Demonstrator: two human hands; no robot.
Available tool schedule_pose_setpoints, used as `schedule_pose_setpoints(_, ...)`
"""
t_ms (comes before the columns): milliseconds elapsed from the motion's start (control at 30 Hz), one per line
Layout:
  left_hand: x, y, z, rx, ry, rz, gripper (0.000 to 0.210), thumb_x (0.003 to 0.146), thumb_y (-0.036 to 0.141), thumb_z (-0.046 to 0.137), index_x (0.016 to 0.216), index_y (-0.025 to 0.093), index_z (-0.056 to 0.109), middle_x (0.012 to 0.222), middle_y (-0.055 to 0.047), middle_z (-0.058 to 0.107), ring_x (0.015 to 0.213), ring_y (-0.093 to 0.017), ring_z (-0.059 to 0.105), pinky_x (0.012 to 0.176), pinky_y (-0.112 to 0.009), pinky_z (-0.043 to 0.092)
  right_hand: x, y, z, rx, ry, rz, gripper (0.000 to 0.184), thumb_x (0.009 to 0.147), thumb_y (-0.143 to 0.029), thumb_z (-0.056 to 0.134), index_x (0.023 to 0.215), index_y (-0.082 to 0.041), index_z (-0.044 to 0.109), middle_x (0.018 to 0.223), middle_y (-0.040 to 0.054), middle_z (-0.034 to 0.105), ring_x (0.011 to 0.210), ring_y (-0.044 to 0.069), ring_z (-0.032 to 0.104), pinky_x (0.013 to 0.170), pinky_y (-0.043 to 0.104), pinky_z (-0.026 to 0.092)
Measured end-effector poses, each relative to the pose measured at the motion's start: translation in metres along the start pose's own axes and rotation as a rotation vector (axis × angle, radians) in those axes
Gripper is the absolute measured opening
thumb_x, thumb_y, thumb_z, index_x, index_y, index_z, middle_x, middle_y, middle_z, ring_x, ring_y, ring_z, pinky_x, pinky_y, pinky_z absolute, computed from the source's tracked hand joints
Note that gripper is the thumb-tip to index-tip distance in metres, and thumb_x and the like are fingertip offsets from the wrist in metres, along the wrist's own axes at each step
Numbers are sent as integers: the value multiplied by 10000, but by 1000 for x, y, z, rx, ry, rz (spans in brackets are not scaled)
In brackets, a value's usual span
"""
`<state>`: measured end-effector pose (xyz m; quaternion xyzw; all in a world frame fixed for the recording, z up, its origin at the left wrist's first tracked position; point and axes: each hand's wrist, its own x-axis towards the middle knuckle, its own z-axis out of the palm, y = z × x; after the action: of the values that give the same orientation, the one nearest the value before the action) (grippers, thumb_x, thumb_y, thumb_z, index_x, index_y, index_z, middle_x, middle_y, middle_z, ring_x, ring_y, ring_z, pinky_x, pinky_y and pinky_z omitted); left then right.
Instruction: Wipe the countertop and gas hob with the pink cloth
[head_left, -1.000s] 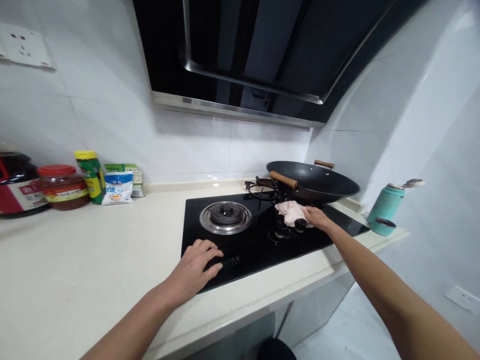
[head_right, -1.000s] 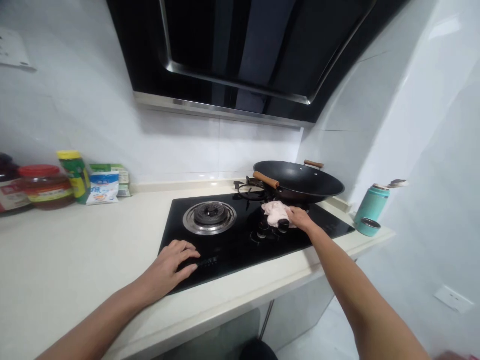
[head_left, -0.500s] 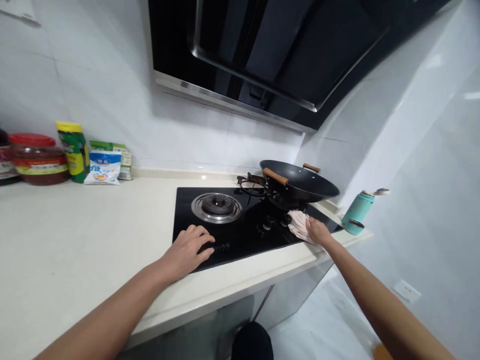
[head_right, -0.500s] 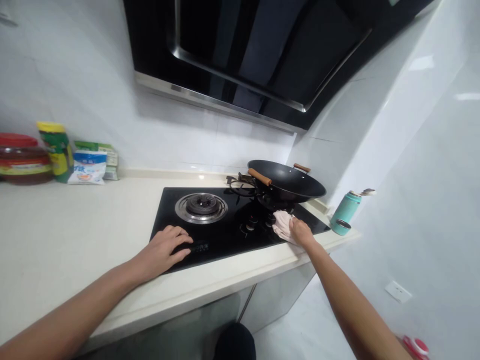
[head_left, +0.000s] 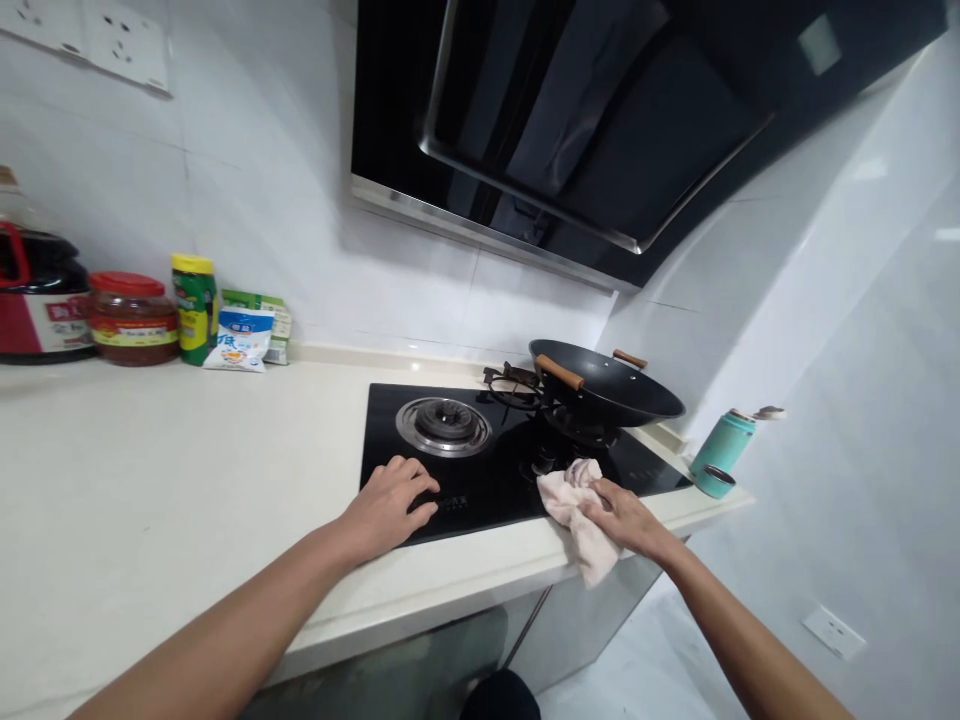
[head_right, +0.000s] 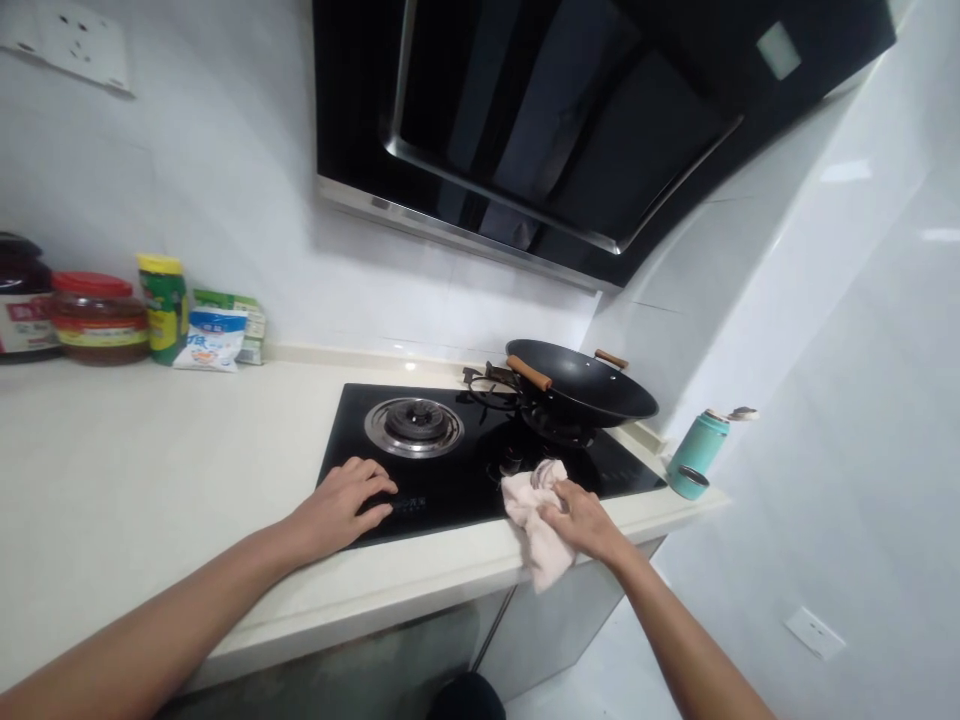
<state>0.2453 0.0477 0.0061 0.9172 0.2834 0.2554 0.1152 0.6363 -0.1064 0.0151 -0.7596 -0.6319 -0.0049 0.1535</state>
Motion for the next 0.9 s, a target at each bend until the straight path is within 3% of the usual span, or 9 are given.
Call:
schedule_pose_setpoints(133, 0, 3, -2, 19, -38, -16, 280, 944, 378, 529, 1118, 248, 706, 1147, -66, 638, 1077, -261, 519, 912, -402, 404, 10, -33, 8, -36, 19, 42, 478, 985, -613, 362, 1007, -203, 606, 1020, 94, 684, 963, 257, 632, 832, 349, 432)
schedule_pose_setpoints(233, 1, 4, -2, 37, -44, -21, 281, 957, 375, 519, 1132, 247, 697, 1159, -65, 631, 1089, -259, 511, 925, -406, 396, 35, -47, 15, -191, 9, 119, 536, 1041, -534, 261, 1174, -142, 601, 1145, 160, 676, 1082, 301, 618, 900, 385, 410)
schedule_pose_setpoints(300, 1, 4, -2, 44, -45, -18, 276, 959, 370, 524, 1138, 249, 695, 1158, -62, 629, 1084, -255, 511, 929, -403, 396, 54, -50, 18, -272, -12, 154, 518, 1062, -435, 222, 1188, -124, 616, 1177, 181, 668, 1098, 308, 616, 906, 387, 400)
schedule_pose_setpoints(433, 0, 5, 0, 48, -40, 0, 272, 961, 348, 523, 1138, 238, 698, 1149, -64, 627, 1060, -249, 518, 918, -399, 404, 80, -46, 17, -346, -30, 129, 344, 994, -216, 361, 1100, -113, 672, 1099, 194, 682, 1023, 286, 620, 881, 366, 381)
schedule_pose_setpoints(600, 1, 8, 0, 75, -42, 2, 290, 973, 327, 497, 1159, 223, 694, 1159, -78, 619, 1059, -248, 508, 913, -409, 411, 95, -36, 16, -420, 0, 63, 252, 890, -112, 463, 978, -155, 696, 999, 172, 694, 1069, 303, 537, 900, 402, 319)
schedule_pose_setpoints(800, 2, 10, -2, 71, -66, -12, 286, 973, 333, 507, 1168, 235, 692, 1158, -71, 611, 1068, -250, 507, 916, -411, 408, 118, -19, 15, -375, 3, -7, 371, 880, -70, 430, 1022, -235, 731, 1101, 93, 713, 1129, 271, 512, 911, 386, 286)
schedule_pose_setpoints(900, 1, 9, -3, 61, -68, -17, 297, 980, 346, 497, 1180, 236, 686, 1169, -71, 606, 1081, -252, 501, 922, -415, 399, 109, -17, 18, -362, 45, -34, 394, 882, -70, 441, 1115, -239, 710, 1221, 84, 684, 1186, 258, 505, 981, 398, 285)
